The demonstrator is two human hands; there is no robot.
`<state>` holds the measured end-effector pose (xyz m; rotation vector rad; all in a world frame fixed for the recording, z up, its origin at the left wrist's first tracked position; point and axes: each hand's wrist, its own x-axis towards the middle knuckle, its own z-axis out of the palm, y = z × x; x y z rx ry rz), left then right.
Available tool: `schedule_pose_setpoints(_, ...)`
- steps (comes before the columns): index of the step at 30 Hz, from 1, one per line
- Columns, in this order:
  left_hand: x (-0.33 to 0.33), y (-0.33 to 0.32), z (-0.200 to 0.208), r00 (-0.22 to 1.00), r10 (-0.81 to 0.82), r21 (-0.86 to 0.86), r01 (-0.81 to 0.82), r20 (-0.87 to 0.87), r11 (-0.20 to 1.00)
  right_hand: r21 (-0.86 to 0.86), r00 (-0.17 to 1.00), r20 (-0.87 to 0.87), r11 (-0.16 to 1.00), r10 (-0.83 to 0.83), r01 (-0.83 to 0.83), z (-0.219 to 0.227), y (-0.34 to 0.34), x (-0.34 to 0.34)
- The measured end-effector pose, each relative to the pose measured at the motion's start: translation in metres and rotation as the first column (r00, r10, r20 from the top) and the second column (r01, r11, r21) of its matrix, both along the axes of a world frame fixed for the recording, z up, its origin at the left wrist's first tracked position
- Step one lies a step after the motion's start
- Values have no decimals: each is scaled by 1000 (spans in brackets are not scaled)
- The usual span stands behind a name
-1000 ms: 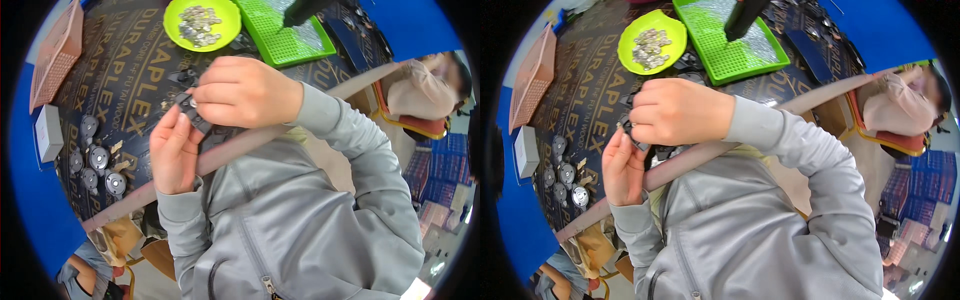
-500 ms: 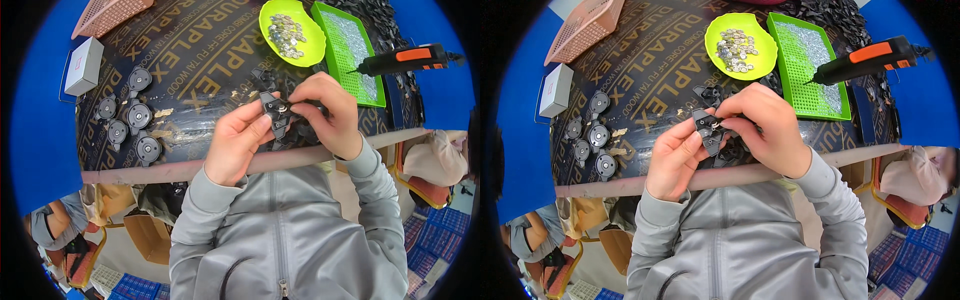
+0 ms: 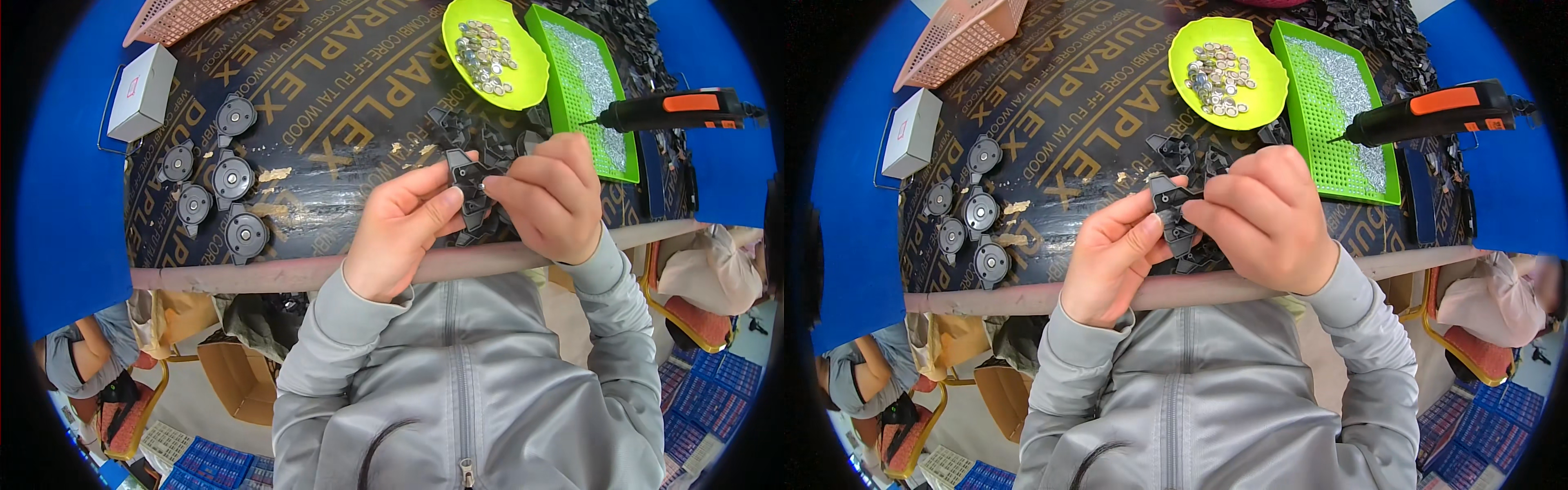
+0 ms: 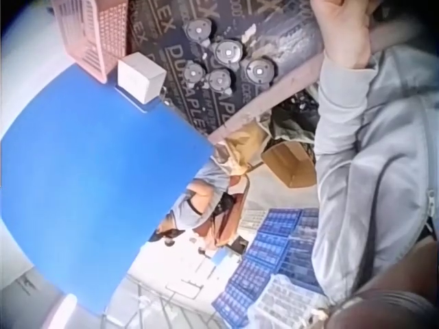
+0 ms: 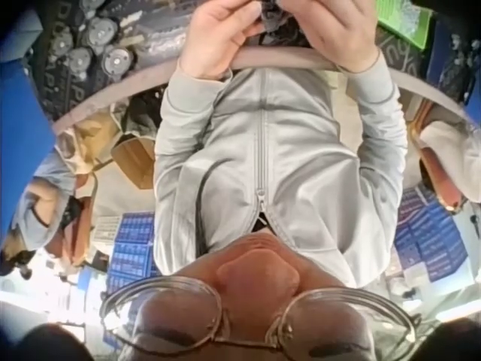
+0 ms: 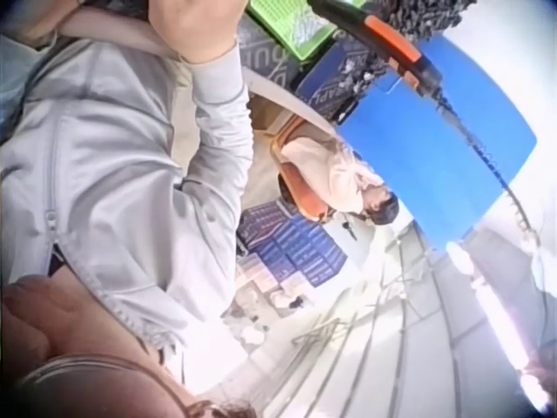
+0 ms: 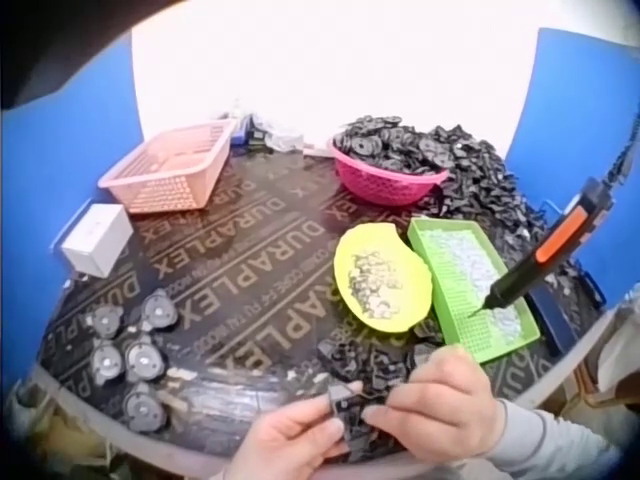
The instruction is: The recorder is assembling small plastic toy housings by manually inserting metal washers and components into them.
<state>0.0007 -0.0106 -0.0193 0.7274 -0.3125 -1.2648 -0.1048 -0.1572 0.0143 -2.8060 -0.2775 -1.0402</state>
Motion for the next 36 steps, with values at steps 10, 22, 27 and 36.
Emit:
schedule_pose_setpoints(10, -1, 1, -3, 1000, -6, 20, 6, 15, 1000, -102, 996, -42, 992, 73, -77, 3, -2, -1)
schedule_pose_setpoints(22, 0, 0, 0, 1000, -12, 25, 12, -2, 1000, 249, 994, -108, 968, -1, 28, 10, 1, 1)
schedule_pose_setpoints(27, 0, 1, -1, 1000, -21, 22, 21, 2, 1000, 257, 984, -177, 965, -4, 50, 10, 1, 3)
schedule_pose_setpoints(36, 0, 0, -2, 1000, -23, 13, 23, 8, 1000, 142, 983, -182, 989, -16, 42, 10, 0, 1)
